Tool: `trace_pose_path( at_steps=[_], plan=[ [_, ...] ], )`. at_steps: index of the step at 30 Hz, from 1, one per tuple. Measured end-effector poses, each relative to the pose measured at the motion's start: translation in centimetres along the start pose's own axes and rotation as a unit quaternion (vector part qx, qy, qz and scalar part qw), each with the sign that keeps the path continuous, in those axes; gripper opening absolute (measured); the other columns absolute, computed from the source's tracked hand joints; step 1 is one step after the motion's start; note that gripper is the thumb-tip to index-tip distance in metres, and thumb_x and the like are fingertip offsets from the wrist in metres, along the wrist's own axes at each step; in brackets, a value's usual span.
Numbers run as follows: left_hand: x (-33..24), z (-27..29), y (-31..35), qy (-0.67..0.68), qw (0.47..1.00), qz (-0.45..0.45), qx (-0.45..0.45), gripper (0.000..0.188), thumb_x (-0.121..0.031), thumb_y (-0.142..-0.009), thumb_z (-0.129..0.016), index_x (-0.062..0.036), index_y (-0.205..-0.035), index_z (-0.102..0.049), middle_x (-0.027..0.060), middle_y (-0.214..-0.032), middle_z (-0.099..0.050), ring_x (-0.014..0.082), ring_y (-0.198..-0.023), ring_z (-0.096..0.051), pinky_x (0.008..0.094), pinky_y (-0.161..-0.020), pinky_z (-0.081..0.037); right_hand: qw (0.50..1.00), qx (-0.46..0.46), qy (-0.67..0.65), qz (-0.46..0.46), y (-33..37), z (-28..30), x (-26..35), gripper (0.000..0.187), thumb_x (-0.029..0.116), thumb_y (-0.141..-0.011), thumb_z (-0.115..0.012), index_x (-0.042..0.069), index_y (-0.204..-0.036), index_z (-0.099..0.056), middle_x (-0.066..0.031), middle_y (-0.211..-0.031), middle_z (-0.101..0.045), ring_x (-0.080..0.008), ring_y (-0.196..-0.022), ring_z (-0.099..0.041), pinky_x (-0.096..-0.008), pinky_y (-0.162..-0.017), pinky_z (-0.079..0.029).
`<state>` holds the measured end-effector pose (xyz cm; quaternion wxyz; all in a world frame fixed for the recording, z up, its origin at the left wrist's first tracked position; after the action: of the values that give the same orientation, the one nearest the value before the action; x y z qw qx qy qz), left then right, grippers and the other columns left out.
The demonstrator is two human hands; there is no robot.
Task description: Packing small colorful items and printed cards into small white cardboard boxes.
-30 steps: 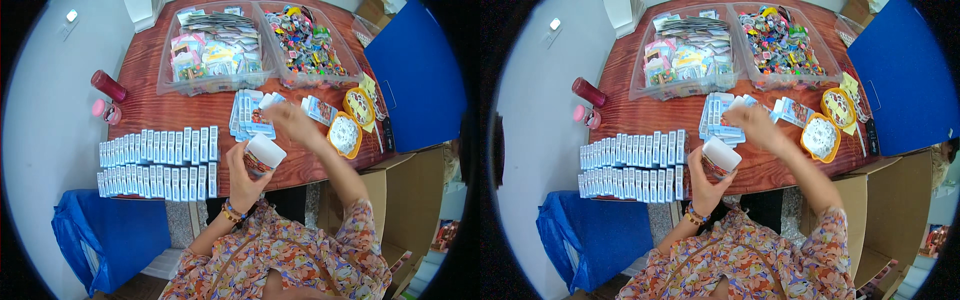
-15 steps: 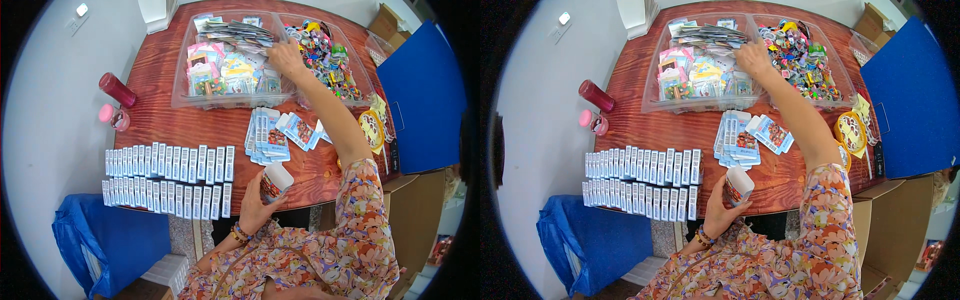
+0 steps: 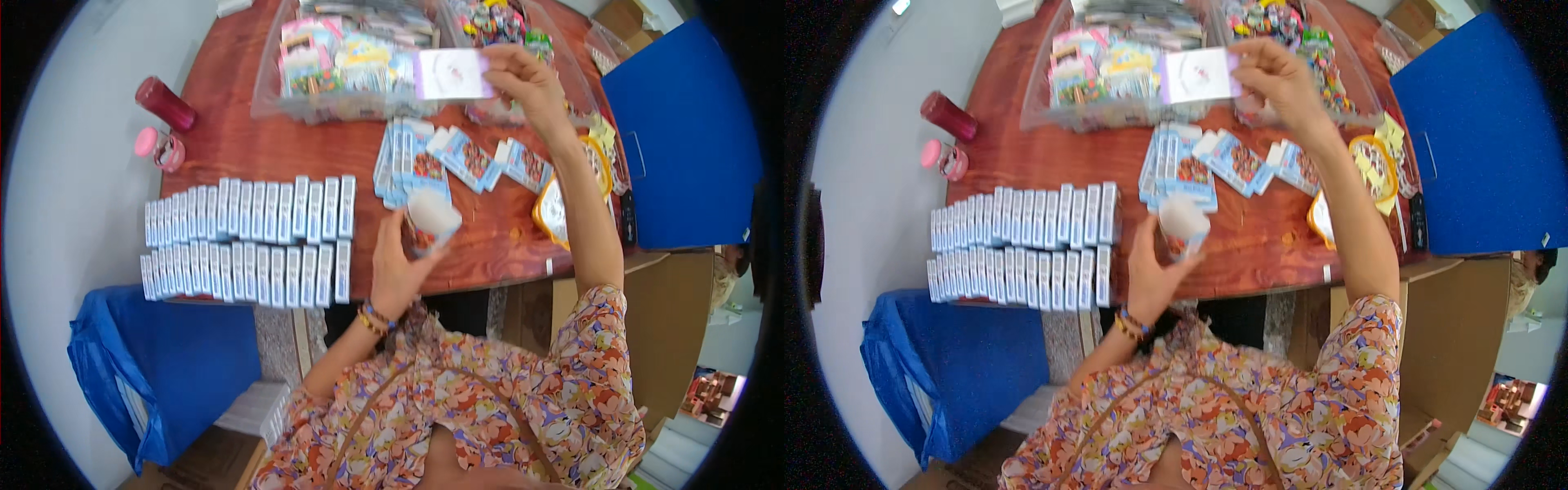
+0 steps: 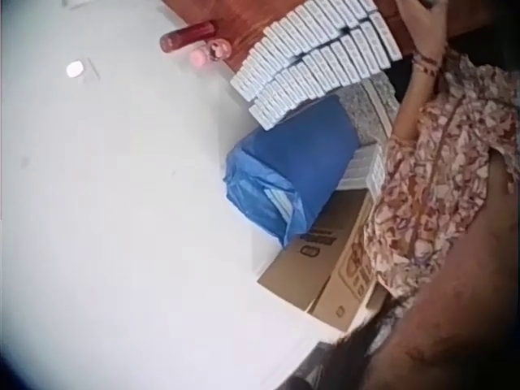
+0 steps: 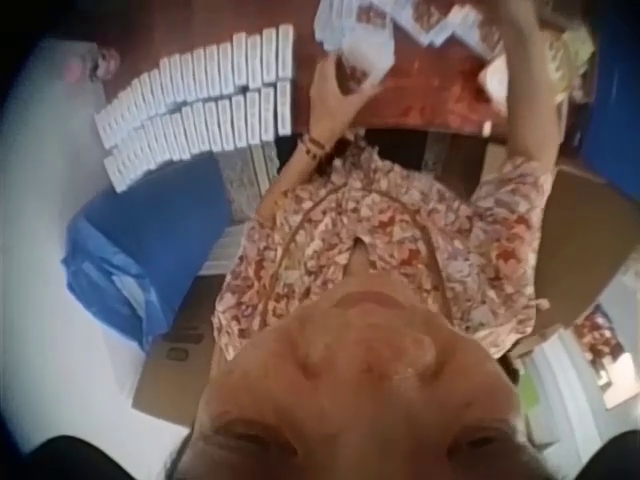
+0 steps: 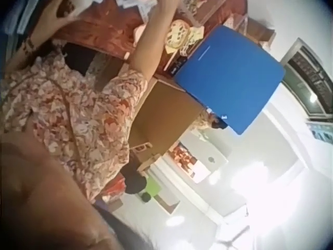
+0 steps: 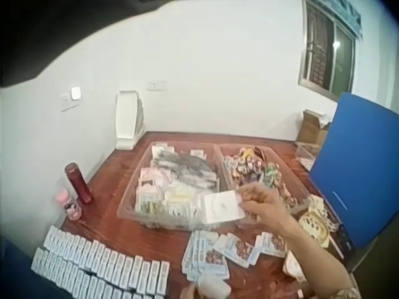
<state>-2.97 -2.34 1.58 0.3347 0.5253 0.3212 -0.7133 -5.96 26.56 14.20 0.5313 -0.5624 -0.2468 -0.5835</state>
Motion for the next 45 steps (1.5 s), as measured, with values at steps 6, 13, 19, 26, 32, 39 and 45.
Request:
trace_pose_path(
  at_steps=[6,13,19,26,32,39,45],
  plan=[
    [-0.4,-0.5,-0.9,-0.066,0.993,-0.1,-0.003,0.076,-0.019,-0.075,-0.084,-0.0003,-0.137,-0.045,0.0191,-0.121,-0.055,0.037,-0.111,-0.058,0.0429,-0.091,-0.05,0.995,0.061,0.063,-0.037,9.6,-0.8,5.0,0.029,-0.002,-0.091,-0.063,0.004,-0.119,-0.068,0.0009,-0.097,-0.068,-0.0035,-0.079,-0.057,-0.02,-0.066,-0.044],
    [-1.8,-1.7,0.0,-0.139,0.977,-0.158,0.034,0.082,-0.016,-0.072,-0.085,-0.0006,-0.141,-0.042,0.0199,-0.127,-0.052,0.0383,-0.116,-0.054,0.0448,-0.095,-0.049,0.954,0.143,0.262,0.026,14.0,-1.2,6.3,0.026,-0.003,-0.089,-0.064,0.002,-0.113,-0.068,-0.0082,-0.092,-0.072,-0.0131,-0.081,-0.066,-0.0276,-0.072,-0.052],
    [-2.1,-2.0,0.6,-0.209,0.953,-0.207,0.069,0.09,-0.009,-0.068,-0.085,-0.0023,-0.146,-0.038,0.0203,-0.13,-0.049,0.0387,-0.121,-0.049,0.0464,-0.1,-0.046,0.924,0.216,0.312,-0.039,13.6,-1.7,6.7,0.026,0.0,-0.087,-0.065,0.002,-0.113,-0.066,-0.0126,-0.087,-0.071,-0.0217,-0.076,-0.068,-0.0321,-0.068,-0.052],
    [-2.3,-2.7,0.3,-0.188,0.956,-0.212,0.076,0.094,-0.008,-0.066,-0.086,-0.0033,-0.146,-0.039,0.0198,-0.13,-0.049,0.0388,-0.12,-0.051,0.0459,-0.098,-0.047,0.917,0.217,0.336,0.011,14.6,-4.0,4.0,0.045,0.003,-0.084,-0.066,0.006,-0.128,-0.056,-0.0147,-0.082,-0.069,-0.0329,-0.072,-0.067,-0.0398,-0.066,-0.052],
    [-2.3,-2.7,-0.3,-0.171,0.967,-0.18,0.051,0.088,-0.012,-0.069,-0.086,-0.0029,-0.144,-0.042,0.0205,-0.128,-0.051,0.0388,-0.118,-0.053,0.0439,-0.098,-0.048,0.924,0.084,0.367,0.067,14.4,-3.1,5.5,0.029,0.005,-0.086,-0.065,0.006,-0.115,-0.065,-0.0153,-0.077,-0.068,-0.0343,-0.07,-0.068,-0.0411,-0.062,-0.052],
    [-1.7,-3.7,-0.7,-0.198,0.962,-0.174,0.065,0.086,-0.014,-0.071,-0.085,-0.0024,-0.144,-0.041,0.0211,-0.126,-0.051,0.0404,-0.117,-0.052,0.0459,-0.097,-0.046,0.862,0.233,0.45,-0.008,15.3,-4.4,4.0,0.026,0.013,-0.087,-0.066,0.007,-0.111,-0.07,-0.0171,-0.069,-0.068,-0.0311,-0.06,-0.068,-0.0399,-0.054,-0.054],
    [-0.9,-4.1,0.4,-0.159,0.968,-0.17,0.088,0.085,-0.018,-0.071,-0.085,0.0011,-0.143,-0.042,0.0225,-0.125,-0.053,0.0412,-0.114,-0.053,0.0462,-0.098,-0.045,0.937,-0.038,0.342,-0.054,7.3,9.8,-1.5,0.023,0.017,-0.094,-0.062,0.002,-0.108,-0.072,-0.0079,-0.082,-0.071,-0.0124,-0.065,-0.066,-0.0306,-0.057,-0.053]
  ],
)
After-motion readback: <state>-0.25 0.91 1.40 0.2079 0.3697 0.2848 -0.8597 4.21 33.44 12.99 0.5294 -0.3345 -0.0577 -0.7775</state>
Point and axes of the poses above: each hand's wrist, its own y-axis away from the middle knuckle, its own z-axis out of the back of the hand, x = y × z, the point moved 3 cm from there along -y, towards the middle knuckle
